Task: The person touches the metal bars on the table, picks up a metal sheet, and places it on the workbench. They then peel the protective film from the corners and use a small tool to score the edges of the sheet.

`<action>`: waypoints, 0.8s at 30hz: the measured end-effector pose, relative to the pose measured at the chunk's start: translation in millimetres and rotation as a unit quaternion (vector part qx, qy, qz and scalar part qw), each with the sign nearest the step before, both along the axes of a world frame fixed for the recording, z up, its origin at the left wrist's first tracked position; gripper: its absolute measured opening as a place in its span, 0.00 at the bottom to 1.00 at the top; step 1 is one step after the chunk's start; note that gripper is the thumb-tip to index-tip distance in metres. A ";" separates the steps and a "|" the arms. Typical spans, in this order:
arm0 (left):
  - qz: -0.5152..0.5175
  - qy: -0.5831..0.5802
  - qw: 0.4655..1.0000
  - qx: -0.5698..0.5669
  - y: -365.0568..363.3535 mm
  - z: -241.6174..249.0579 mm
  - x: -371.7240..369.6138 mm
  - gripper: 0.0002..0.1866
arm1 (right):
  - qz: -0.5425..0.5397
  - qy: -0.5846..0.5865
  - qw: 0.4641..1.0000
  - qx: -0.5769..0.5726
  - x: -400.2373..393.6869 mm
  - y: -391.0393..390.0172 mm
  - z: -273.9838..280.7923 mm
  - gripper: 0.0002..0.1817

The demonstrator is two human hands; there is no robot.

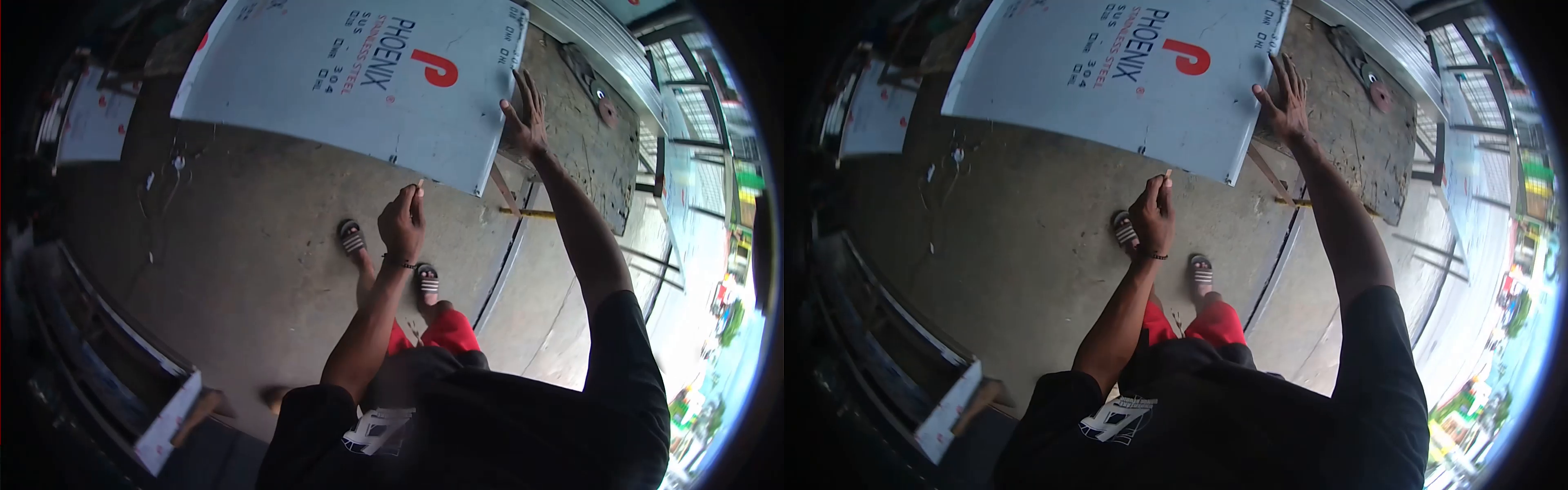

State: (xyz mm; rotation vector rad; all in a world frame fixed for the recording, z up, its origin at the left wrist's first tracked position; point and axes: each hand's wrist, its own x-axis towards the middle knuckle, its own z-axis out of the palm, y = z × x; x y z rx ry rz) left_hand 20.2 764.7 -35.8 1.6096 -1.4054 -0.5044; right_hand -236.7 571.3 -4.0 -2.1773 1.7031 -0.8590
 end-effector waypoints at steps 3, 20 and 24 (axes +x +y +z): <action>0.039 -0.022 0.994 -0.102 2.3 -18.8 -12.2 0.04 | 0.020 0.020 1.000 0.007 -3.5 2.2 -19.0 0.45; 0.119 -0.047 0.981 -0.149 -5.9 -43.8 -35.0 0.04 | 0.028 0.036 0.998 -0.032 -3.6 -7.1 -31.6 0.44; 0.121 -0.053 0.979 -0.156 -5.9 -41.5 -38.2 0.05 | 0.027 0.014 0.999 -0.017 1.2 -1.5 -25.6 0.44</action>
